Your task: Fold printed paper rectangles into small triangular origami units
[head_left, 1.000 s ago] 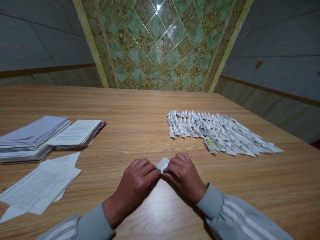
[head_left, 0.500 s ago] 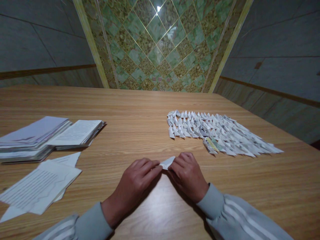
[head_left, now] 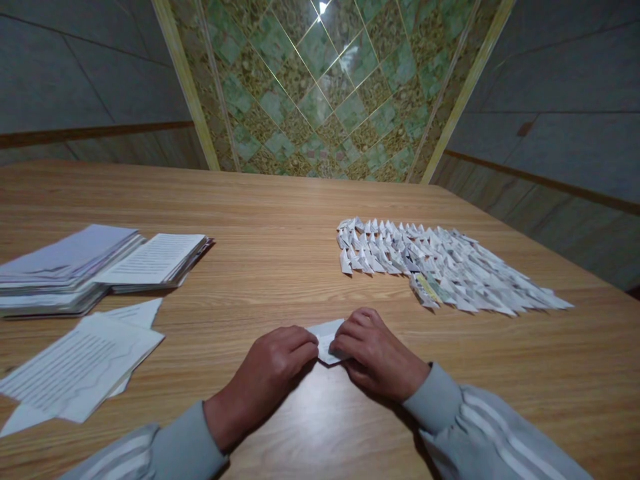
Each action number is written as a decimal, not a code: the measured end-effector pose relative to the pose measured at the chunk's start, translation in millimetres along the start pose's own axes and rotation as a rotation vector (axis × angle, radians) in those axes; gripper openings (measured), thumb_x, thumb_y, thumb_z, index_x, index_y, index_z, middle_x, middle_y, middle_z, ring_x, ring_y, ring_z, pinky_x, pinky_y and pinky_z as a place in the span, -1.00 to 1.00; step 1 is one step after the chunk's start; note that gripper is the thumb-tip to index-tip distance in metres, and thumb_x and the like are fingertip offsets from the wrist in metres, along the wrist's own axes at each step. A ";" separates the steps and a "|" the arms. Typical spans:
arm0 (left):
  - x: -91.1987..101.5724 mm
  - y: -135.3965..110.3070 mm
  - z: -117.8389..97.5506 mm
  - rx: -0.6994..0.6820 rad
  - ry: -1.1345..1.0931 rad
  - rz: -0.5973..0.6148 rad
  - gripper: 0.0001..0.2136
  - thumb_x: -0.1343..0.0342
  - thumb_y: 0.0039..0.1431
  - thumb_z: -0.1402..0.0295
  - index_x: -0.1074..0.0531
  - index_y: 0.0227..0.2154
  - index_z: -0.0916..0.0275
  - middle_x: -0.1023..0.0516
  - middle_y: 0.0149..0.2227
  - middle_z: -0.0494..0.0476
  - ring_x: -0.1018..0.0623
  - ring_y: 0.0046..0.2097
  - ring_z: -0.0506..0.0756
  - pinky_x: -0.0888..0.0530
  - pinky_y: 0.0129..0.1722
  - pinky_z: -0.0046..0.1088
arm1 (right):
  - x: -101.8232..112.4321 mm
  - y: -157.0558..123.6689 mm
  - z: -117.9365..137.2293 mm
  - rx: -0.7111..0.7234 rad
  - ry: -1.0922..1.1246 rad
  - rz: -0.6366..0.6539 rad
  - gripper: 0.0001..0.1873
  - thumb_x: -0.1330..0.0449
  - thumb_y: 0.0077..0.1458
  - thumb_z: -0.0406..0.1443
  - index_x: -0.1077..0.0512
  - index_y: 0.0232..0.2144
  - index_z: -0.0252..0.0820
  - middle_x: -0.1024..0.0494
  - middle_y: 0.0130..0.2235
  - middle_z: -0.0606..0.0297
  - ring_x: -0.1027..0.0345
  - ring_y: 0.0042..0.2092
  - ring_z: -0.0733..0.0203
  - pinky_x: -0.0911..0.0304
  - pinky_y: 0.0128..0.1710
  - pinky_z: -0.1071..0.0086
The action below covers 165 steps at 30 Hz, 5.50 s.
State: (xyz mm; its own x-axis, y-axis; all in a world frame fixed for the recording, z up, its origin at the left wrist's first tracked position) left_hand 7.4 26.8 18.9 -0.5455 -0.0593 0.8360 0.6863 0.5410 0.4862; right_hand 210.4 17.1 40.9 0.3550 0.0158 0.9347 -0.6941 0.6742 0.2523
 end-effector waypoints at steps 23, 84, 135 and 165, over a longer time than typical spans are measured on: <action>3.3 -13.3 -27.6 -0.077 0.158 0.205 -0.72 0.00 0.35 0.41 -0.40 0.07 0.18 -0.51 0.06 0.30 -0.45 -0.04 0.27 -0.46 -0.11 -0.08 | 3.2 -2.8 -33.6 -0.137 0.431 -0.055 -0.85 -0.37 0.08 -0.21 -0.56 -0.40 -0.19 -0.63 -0.40 0.29 -0.44 -0.32 0.20 -0.22 -0.23 0.34; -4.9 -16.9 -29.8 -0.099 0.362 0.000 -0.62 0.00 0.19 0.49 -0.49 0.01 0.03 -0.55 -0.04 0.17 -0.44 -0.05 0.19 -0.45 -0.10 -0.26 | -2.8 1.3 -23.7 -0.304 -0.065 0.023 -0.65 -0.32 0.10 -0.07 -0.35 -0.20 -0.13 -0.41 -0.18 0.27 -0.20 -0.09 0.08 -0.06 -0.04 0.23; -4.2 -22.9 -28.7 -0.040 0.169 0.224 -0.43 -0.19 0.20 0.10 -0.21 0.25 -0.02 -0.41 0.19 0.21 -0.40 0.14 0.28 -0.21 0.18 0.08 | -9.6 -7.6 -10.3 -0.534 0.155 -0.096 -0.84 -0.28 0.05 -0.41 -0.33 -0.37 -0.17 -0.44 -0.32 0.35 -0.26 -0.21 0.14 -0.02 -0.15 0.27; 5.1 -17.8 -31.4 0.032 0.074 0.107 -0.72 -0.15 0.25 0.37 -0.44 0.01 0.05 -0.49 0.06 0.18 -0.46 0.04 0.21 -0.30 0.17 0.04 | -9.5 -3.8 -13.2 -0.494 0.279 -0.122 -0.86 -0.29 0.03 -0.46 -0.51 -0.36 -0.14 -0.55 -0.37 0.38 -0.39 -0.26 0.16 -0.12 -0.18 0.31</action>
State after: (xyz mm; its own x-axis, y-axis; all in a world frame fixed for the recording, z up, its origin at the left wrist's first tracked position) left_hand 7.5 -9.5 22.5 -0.4323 -0.0608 0.8997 0.7222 0.5741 0.3858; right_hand 217.9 24.1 27.8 0.6125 0.0655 0.7878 -0.2871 0.9469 0.1445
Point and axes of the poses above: each hand's wrist, its own y-axis towards the middle knuckle, its own x-axis out of the back of the hand, z = x × y, the point moved 2 cm from there along y, towards the middle knuckle
